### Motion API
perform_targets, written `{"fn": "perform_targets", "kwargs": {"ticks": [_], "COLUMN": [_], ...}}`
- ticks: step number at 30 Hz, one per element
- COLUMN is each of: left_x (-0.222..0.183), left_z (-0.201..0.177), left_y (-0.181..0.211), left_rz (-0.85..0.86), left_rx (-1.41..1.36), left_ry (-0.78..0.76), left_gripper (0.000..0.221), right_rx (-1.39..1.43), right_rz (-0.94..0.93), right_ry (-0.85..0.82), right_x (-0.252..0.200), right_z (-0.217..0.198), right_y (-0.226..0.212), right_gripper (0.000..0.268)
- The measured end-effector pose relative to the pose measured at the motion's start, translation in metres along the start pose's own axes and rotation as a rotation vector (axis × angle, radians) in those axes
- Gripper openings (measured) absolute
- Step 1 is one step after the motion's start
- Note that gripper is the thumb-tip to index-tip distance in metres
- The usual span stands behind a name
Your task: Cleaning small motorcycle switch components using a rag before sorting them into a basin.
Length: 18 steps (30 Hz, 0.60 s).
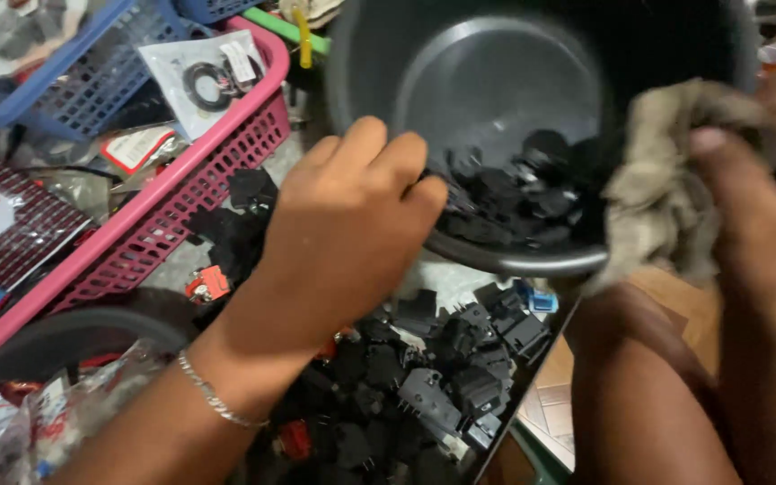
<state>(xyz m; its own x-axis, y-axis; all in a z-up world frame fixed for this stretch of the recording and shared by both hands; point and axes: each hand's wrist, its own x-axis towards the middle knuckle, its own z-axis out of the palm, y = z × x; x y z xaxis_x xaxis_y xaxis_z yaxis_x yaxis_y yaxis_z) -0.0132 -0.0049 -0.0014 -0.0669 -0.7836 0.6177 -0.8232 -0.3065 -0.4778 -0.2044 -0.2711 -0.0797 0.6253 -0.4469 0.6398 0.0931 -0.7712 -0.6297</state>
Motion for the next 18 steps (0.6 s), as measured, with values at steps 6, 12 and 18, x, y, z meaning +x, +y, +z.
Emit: {"fn": "perform_targets", "kwargs": {"ticks": [6,12,18], "left_x": [-0.004,-0.002,-0.004], "left_z": [0.010,0.008,0.007], "left_y": [0.001,0.002,-0.006], "left_rz": [-0.009,-0.002,-0.023], "left_rx": [0.122,0.123,-0.017], "left_ry": [0.012,0.003,0.001], "left_gripper": [0.020,0.019,0.012], "right_rx": [-0.265,-0.174,-0.064], "right_rz": [0.094,0.027,0.147], "right_ry": [-0.164,-0.066,-0.117], "right_x": [0.013,0.011,0.009], "right_z": [-0.006,0.000,-0.024], "right_y": [-0.029,-0.016,0.022], "right_gripper": [0.013,0.005,0.019]}}
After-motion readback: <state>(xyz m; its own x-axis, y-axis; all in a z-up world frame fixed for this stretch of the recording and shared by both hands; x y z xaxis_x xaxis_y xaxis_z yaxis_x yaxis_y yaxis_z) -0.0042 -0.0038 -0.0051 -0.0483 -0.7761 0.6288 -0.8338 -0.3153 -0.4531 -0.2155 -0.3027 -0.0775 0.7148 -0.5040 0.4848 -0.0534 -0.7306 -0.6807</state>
